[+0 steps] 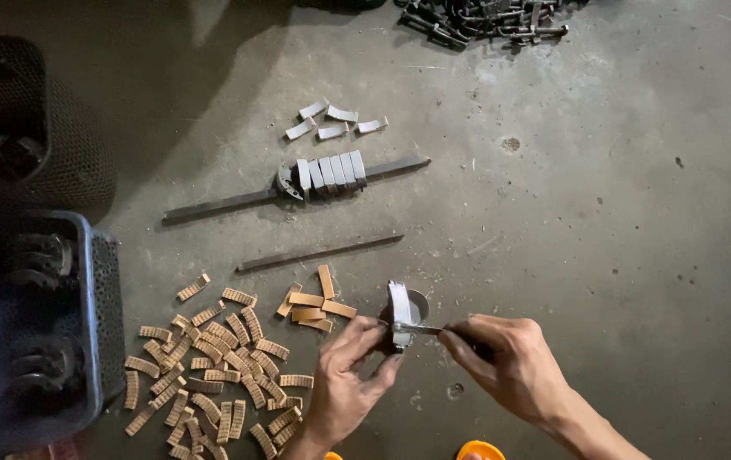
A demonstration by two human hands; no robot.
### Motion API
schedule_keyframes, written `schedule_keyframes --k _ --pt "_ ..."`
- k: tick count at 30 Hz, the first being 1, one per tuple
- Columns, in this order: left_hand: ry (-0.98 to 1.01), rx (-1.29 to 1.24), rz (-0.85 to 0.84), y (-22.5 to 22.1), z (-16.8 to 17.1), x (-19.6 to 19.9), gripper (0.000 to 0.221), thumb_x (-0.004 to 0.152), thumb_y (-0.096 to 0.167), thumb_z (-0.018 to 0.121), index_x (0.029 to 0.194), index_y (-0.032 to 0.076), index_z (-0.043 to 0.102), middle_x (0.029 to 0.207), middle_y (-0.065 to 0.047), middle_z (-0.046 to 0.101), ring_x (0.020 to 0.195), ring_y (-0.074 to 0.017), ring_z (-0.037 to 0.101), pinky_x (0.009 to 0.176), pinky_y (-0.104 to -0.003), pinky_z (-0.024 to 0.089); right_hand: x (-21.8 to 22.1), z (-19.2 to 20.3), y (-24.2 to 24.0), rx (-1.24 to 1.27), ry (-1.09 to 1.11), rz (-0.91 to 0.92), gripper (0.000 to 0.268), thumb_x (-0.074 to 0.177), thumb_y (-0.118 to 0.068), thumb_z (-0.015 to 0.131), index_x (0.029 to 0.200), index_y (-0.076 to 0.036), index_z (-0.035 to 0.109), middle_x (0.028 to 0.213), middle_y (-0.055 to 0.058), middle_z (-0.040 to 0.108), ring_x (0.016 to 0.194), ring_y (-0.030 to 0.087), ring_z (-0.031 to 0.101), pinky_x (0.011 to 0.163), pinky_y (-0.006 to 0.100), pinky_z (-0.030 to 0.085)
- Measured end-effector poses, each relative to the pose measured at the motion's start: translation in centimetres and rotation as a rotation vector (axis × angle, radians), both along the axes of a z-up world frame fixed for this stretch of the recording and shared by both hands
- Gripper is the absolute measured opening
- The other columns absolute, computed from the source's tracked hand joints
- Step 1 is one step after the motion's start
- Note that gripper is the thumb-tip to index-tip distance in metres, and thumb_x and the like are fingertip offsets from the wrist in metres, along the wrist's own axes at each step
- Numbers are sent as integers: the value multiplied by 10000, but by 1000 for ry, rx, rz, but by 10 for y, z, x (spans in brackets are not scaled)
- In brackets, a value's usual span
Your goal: Applying a substance to small metal components and stacking them onto a metal rod
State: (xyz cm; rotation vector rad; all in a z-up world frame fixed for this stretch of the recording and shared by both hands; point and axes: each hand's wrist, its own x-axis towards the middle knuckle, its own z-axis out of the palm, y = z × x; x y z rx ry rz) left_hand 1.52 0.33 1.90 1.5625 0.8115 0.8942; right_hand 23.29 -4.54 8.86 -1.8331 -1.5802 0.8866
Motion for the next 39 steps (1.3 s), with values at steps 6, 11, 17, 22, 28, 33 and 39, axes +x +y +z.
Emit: schedule_keyframes --k 6,11,17,22,28,33,39 --pt "-48 -59 -109 0 1 -4 234 851 49 736 1084 30 739 1071 -99 719 921 -202 691 821 -327 647 5 4 6 -91 59 -51 120 797 -159 778 756 -66 842 503 -9 694 384 80 439 354 281 357" --pt "-1 -76 -141 1 8 -10 255 817 -2 707 1066 -55 705 1073 -128 678 916 -222 674 805 -322 596 12 -3 11 -221 141 -99 139 790 -176 791 778 -85 895 471 16 714 369 83 493 333 266 369" --pt "16 -80 -161 -3 -1 -14 299 812 -13 721 1110 -39 712 1106 -118 681 944 -222 689 842 -326 614 20 -5 19 -522 279 -209 205 814 -206 808 852 -46 931 543 90 739 462 146 576 422 282 413" --pt "-8 -111 -181 -4 1 -14 260 842 7 716 1092 -62 711 1111 -120 671 975 -232 686 890 -329 607 27 -9 21 -591 349 -244 232 832 -198 815 834 5 928 521 108 688 453 161 519 437 298 372" --pt "-248 -292 -144 -3 -24 -10 202 884 6 719 1080 -23 678 1114 -149 698 946 -256 743 875 -369 702 27 -48 -8 -219 652 -438 184 897 -75 715 904 54 846 544 125 684 398 140 464 340 291 335" --pt "143 -138 153 27 -77 -28 206 872 26 692 1060 -20 762 1051 -124 711 604 -145 579 424 -220 488 3 -88 -29 -90 618 -575 225 877 -126 721 972 58 812 557 151 712 381 163 512 313 300 383" --pt "292 29 566 143 -195 -71 172 889 40 700 1045 31 771 771 -64 707 574 -125 516 481 -224 378 -25 -152 -61 -295 683 -716 215 850 -19 741 934 157 829 546 255 700 400 258 536 338 371 390"
